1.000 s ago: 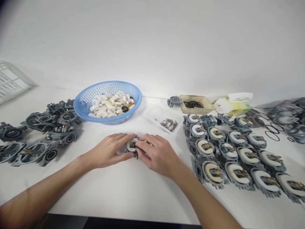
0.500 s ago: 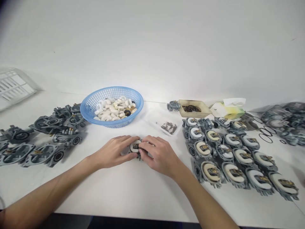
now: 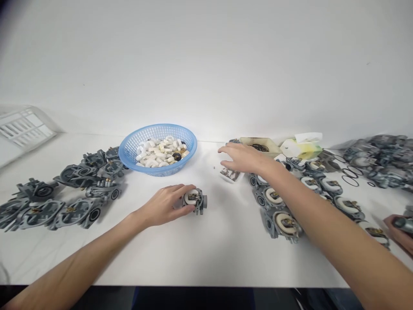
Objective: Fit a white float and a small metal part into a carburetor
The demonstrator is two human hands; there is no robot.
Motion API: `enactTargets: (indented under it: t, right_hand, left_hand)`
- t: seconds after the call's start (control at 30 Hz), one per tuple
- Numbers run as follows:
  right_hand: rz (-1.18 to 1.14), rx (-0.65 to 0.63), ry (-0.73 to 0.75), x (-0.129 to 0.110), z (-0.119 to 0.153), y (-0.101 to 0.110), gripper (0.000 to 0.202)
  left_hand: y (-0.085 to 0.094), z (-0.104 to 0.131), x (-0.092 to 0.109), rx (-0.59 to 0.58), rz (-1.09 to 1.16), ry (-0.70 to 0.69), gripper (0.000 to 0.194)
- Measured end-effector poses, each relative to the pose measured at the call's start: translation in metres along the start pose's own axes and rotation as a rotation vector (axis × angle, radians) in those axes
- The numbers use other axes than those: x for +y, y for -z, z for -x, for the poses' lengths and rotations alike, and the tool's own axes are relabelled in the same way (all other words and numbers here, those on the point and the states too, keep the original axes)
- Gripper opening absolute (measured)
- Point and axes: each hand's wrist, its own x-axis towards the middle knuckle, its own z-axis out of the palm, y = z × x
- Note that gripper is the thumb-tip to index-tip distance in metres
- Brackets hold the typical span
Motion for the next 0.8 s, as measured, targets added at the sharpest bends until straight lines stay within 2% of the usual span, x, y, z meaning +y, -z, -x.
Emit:
enactTargets:
  t: [0.07, 0.13, 0.23, 0.4, 0.6, 0.8]
  right_hand:
    - [0.029, -0.110, -0.046, 0.022, -0.013, -0.002, 0.051]
    - [0.044, -0.161, -0.069, 0.037, -0.022, -0.006, 0.050]
    - [0.051, -0.211, -0.080, 0.045, -0.029, -0.017, 0.045]
    - [0.082, -0.249, -0.091, 0.039, -0.031, -0.031, 0.040]
    - [0.107, -0.247, -0.091, 0.033, -0.033, -0.027, 0.029]
    - [0.140, -0.355, -0.080, 0.017, -0.034, -0.037, 0.018]
  left_hand:
    - [0.000, 0.000, 0.000, 0.003, -0.004, -0.002, 0.050]
    - [0.000, 0.000, 0.000, 0.007, -0.006, -0.002, 0.051]
    - [0.000, 0.001, 0.000, 0.015, -0.008, -0.004, 0.050]
    - [-0.001, 0.001, -0.001, 0.020, -0.013, -0.008, 0.050]
    - [-0.003, 0.000, -0.002, 0.029, -0.019, -0.011, 0.050]
    - [-0.003, 0.000, -0.002, 0.030, -0.015, -0.011, 0.050]
